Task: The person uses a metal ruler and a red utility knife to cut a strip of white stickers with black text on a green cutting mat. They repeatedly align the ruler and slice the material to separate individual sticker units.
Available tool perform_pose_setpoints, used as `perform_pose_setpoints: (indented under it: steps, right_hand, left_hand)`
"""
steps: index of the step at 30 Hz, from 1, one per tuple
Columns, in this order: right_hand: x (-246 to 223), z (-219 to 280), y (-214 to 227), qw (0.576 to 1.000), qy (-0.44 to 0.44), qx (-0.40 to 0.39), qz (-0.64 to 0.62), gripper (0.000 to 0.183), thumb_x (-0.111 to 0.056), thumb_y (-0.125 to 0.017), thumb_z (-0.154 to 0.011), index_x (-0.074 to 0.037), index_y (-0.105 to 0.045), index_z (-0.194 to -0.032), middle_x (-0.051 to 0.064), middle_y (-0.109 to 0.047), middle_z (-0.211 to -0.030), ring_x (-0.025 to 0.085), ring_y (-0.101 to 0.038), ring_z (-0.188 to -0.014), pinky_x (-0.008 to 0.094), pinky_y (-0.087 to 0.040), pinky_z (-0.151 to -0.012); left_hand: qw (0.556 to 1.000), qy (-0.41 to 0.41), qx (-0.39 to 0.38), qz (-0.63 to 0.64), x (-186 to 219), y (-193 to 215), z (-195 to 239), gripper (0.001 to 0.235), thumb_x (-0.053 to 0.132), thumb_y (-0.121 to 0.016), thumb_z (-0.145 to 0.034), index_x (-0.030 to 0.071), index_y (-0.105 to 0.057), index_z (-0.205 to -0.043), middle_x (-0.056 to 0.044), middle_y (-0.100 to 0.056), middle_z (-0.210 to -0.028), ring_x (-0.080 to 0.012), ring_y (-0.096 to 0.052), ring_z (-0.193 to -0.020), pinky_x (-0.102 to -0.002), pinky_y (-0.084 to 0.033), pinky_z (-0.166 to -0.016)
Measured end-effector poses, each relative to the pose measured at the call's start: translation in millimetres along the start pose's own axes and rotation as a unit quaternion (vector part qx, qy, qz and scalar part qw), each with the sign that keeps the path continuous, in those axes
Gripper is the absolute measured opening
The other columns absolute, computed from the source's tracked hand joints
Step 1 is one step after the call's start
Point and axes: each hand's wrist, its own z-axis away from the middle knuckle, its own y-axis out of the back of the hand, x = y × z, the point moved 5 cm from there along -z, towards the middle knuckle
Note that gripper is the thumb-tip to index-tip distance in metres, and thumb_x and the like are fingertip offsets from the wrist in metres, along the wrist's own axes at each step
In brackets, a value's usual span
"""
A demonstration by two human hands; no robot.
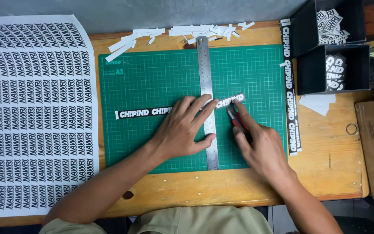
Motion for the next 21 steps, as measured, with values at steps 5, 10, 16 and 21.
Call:
perform_pose_setpoints:
  steps: [5, 10, 16, 21]
  right_hand:
    - [-2, -14, -11, 0.999, 0.024, -0.003, 0.021, 0.062, -0.024, -0.064, -0.103, -0.027, -0.069, -0.164, 0.024, -0.085, -0.09, 0.053, -0.079, -0.081, 0.06, -0.058, -0.065]
    - [-1, -19, -12, 1.0, 0.027, 0.002, 0.016, 0.057, -0.025, -0.064, -0.104, -0.03, -0.073, -0.16, 0.018, -0.085, -0.087, 0.048, -0.079, -0.078, 0.056, -0.059, -0.066]
    - [4, -17, -14, 0.999, 0.033, 0.012, 0.005, 0.057, -0.023, -0.064, -0.104, -0.032, -0.074, -0.16, 0.017, -0.084, -0.085, 0.043, -0.079, -0.075, 0.052, -0.059, -0.064]
    - [6, -15, -14, 0.999, 0.04, 0.029, -0.013, 0.059, -0.02, -0.065, -0.104, -0.029, -0.073, -0.162, 0.019, -0.084, -0.087, 0.044, -0.078, -0.076, 0.051, -0.059, -0.065]
  left_hand:
    - [1.0, -0.004, -0.006, -0.007, -1, -3, 0, 0.077, 0.044, -0.074, -0.093, 0.003, -0.063, -0.157, -0.022, -0.058, -0.149, -0.038, -0.061, -0.111, -0.049, -0.054, -0.089]
    - [1.0, -0.008, -0.014, -0.011, 1, 0, 0, 0.077, 0.043, -0.072, -0.096, 0.003, -0.062, -0.161, -0.023, -0.058, -0.149, -0.0388, -0.061, -0.112, -0.049, -0.054, -0.089]
    - [0.999, -0.016, -0.035, -0.032, 5, 2, 1, 0.074, 0.042, -0.065, -0.104, 0.003, -0.057, -0.166, -0.026, -0.056, -0.151, -0.0407, -0.06, -0.112, -0.049, -0.053, -0.088]
    - [0.998, -0.015, -0.043, -0.044, 6, 1, 1, 0.076, 0.042, -0.061, -0.107, 0.006, -0.049, -0.173, -0.025, -0.054, -0.153, -0.0403, -0.059, -0.114, -0.048, -0.053, -0.09]
